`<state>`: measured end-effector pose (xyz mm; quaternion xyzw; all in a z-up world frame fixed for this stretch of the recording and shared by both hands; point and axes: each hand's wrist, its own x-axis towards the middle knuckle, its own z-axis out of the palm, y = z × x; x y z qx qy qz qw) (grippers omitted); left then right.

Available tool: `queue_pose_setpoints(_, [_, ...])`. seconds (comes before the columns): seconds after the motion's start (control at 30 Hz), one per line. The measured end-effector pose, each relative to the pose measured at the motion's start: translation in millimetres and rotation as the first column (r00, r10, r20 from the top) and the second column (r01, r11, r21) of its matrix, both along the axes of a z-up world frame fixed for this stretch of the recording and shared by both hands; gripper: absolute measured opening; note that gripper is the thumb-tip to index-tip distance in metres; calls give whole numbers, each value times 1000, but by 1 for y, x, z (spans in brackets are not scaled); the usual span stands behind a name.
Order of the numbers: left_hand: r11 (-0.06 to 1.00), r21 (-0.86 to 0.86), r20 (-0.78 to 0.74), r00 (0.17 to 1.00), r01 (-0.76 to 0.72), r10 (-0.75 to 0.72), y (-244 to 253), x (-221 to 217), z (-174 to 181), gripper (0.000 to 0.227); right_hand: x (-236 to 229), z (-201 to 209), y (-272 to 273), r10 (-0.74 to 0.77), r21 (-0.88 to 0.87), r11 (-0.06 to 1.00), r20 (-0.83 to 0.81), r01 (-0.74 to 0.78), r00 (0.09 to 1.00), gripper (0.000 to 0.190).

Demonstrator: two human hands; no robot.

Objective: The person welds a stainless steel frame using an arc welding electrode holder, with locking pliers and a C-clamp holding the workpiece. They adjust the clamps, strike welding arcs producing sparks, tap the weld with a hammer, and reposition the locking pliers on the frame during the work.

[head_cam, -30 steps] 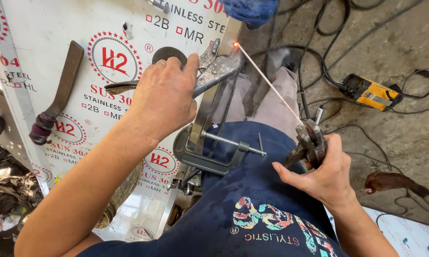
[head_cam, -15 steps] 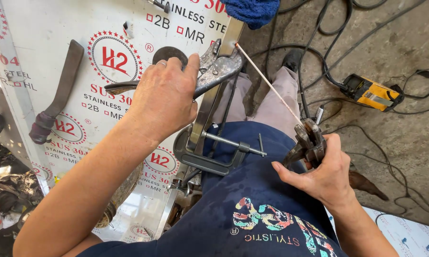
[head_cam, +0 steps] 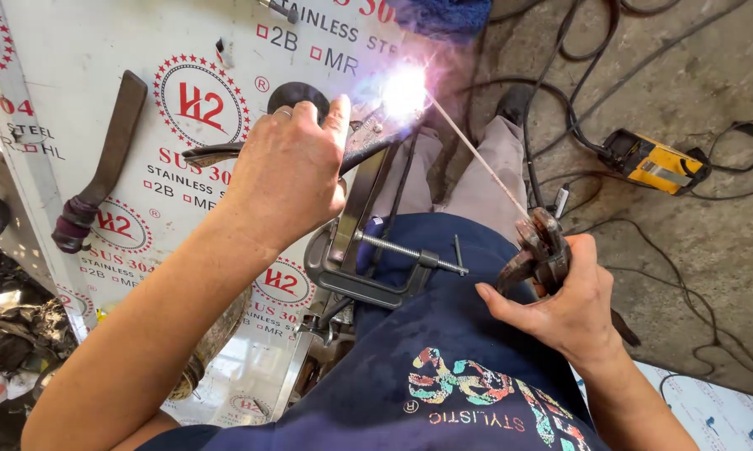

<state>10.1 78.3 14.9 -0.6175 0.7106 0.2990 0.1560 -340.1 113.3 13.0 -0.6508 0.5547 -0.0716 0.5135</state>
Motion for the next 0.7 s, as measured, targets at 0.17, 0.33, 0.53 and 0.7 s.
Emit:
queue_pose_setpoints(0.17, [999,23,-17,999,-40,40,-7,-3,6,61,-4,2,0,2,-97,995,-69,-8,998,83])
queue_pose_setpoints(0.33, [998,28,-24,998,-56,57,-9,-4,10,65,-8,1,1,-53,-69,997,-105,46,993,82])
queue_pose_setpoints(0.53, [998,1,-37,997,-62,62,-5,-3,8,63,-10,2,0,-91,-10,996,-122,90,988,83])
queue_pose_setpoints(0.7, [997,17,-36,996,-79,79,-8,-4,11,60,-16,0,0,-99,-27,995,-90,97,991,80])
